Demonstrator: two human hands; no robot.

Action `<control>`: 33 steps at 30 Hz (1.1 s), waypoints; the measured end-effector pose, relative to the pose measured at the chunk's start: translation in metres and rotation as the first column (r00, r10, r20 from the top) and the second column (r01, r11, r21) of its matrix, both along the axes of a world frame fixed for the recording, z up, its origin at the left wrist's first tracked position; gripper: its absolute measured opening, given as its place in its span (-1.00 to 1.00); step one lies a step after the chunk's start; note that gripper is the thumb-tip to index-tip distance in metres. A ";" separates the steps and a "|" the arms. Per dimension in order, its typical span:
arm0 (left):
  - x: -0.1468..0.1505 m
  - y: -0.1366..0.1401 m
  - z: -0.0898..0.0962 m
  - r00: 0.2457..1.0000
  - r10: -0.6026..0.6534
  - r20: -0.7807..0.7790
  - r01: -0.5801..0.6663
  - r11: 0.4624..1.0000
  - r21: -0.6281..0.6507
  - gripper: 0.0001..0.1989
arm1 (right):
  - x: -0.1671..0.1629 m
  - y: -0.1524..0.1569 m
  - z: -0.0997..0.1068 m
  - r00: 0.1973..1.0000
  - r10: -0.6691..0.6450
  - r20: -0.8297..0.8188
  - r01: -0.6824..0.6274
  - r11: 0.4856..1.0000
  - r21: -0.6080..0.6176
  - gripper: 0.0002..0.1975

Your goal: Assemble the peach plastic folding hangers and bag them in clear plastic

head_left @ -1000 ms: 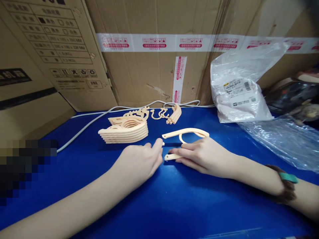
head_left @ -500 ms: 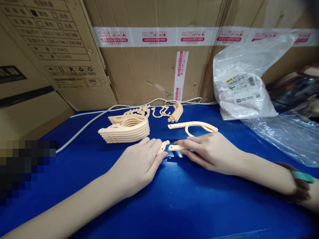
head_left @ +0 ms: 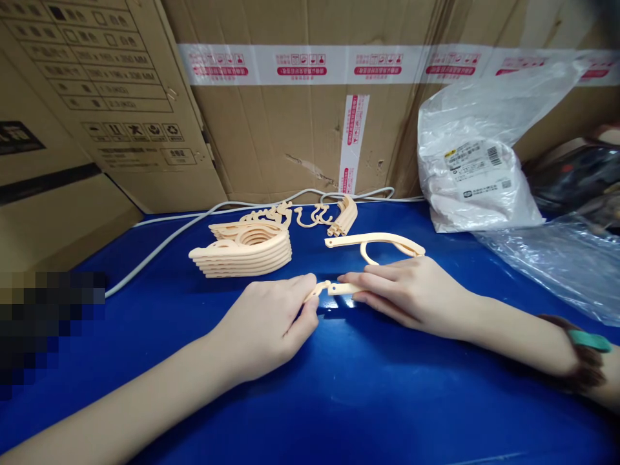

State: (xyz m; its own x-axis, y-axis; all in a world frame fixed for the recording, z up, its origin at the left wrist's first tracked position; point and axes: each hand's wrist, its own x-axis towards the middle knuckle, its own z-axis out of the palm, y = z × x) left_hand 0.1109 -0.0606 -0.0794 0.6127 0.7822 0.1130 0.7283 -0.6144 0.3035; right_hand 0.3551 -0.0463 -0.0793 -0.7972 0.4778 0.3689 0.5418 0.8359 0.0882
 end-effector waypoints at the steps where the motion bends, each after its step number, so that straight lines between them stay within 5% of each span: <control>1: -0.001 0.000 0.000 1.000 -0.009 0.006 0.010 1.000 -0.001 -0.71 | 0.000 0.001 0.000 1.000 0.006 -0.002 -0.006 1.000 0.012 -0.66; 12: 0.001 -0.004 0.004 0.990 -0.097 0.107 0.101 0.994 -0.036 -0.72 | 0.001 0.001 0.003 0.998 0.062 -0.024 -0.062 0.998 0.030 -0.65; 25: 0.003 -0.007 0.005 0.988 -0.041 0.148 0.061 0.989 -0.132 -0.66 | 0.001 0.001 0.006 0.997 0.069 -0.017 -0.067 0.994 0.086 -0.62; 33: 0.006 -0.007 0.005 0.997 -0.064 0.035 0.065 0.997 -0.028 -0.78 | -0.002 -0.002 0.006 0.998 0.059 -0.004 -0.058 0.994 0.093 -0.63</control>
